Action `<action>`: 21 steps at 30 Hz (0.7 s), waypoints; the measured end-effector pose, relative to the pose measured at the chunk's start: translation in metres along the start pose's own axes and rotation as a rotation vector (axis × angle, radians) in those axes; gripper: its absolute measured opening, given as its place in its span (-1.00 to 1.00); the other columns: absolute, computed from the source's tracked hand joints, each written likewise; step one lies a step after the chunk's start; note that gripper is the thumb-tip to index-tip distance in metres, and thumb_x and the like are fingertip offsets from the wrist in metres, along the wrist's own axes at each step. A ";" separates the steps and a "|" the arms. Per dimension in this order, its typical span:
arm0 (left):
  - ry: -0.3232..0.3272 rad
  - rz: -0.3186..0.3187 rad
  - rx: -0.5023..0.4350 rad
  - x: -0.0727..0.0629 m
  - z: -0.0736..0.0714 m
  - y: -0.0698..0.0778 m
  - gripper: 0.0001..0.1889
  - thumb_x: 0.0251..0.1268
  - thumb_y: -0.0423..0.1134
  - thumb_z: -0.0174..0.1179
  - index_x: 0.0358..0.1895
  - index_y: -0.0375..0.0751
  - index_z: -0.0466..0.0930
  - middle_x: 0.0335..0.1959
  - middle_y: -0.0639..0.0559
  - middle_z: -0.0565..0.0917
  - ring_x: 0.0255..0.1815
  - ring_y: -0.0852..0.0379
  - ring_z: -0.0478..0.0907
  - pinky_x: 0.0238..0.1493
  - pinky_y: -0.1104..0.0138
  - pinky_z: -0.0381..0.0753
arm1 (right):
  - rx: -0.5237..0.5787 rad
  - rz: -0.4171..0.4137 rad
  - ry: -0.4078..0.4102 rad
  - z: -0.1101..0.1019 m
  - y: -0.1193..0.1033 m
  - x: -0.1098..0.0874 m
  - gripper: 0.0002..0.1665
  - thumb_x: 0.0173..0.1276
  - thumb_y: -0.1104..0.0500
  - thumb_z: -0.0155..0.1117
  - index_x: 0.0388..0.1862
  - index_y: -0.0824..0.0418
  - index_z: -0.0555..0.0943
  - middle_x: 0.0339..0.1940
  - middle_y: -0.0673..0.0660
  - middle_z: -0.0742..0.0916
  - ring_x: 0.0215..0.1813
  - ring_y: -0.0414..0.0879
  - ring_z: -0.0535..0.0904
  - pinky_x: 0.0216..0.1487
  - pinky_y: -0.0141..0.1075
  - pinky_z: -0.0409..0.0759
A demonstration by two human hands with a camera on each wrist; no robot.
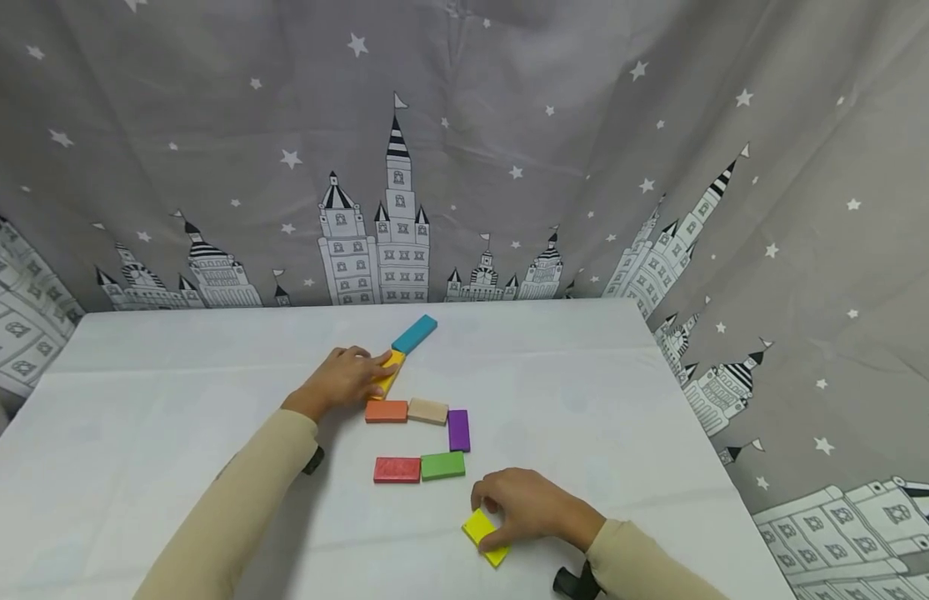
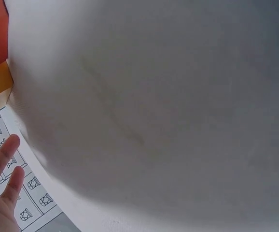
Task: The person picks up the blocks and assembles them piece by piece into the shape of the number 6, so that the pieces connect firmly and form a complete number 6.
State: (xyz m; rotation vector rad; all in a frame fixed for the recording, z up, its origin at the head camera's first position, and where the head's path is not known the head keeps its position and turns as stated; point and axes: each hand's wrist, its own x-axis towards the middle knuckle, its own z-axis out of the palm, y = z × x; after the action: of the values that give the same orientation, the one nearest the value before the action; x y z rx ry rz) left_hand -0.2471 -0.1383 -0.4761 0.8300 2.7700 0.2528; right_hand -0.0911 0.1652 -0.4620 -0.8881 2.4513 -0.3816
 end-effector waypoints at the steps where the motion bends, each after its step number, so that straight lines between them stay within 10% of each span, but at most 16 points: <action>1: 0.002 -0.005 -0.005 0.000 0.000 0.000 -0.41 0.27 0.01 0.22 0.36 -0.01 0.38 0.42 -0.03 0.34 0.28 -0.22 0.32 0.27 -0.14 0.25 | -0.003 0.009 0.001 0.001 -0.001 -0.001 -0.55 0.03 -0.18 0.52 -0.16 -0.03 0.63 -0.50 -0.24 0.48 -0.38 -0.35 0.37 -0.31 -0.47 0.38; 21: -0.009 -0.024 -0.080 -0.002 -0.001 -0.005 -0.42 0.26 0.00 0.25 0.34 -0.02 0.41 0.44 -0.02 0.31 0.30 -0.22 0.29 0.28 -0.13 0.21 | -0.059 0.022 0.029 -0.003 -0.008 0.000 -0.59 -0.03 -0.02 0.56 -0.19 0.04 0.67 -0.53 -0.24 0.52 -0.42 -0.36 0.37 -0.30 -0.48 0.40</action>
State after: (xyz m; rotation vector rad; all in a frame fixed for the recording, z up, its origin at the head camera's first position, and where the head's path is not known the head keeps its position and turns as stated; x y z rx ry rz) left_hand -0.2480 -0.1433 -0.4761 0.7761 2.7398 0.3524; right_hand -0.0884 0.1597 -0.4562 -0.8847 2.5080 -0.3180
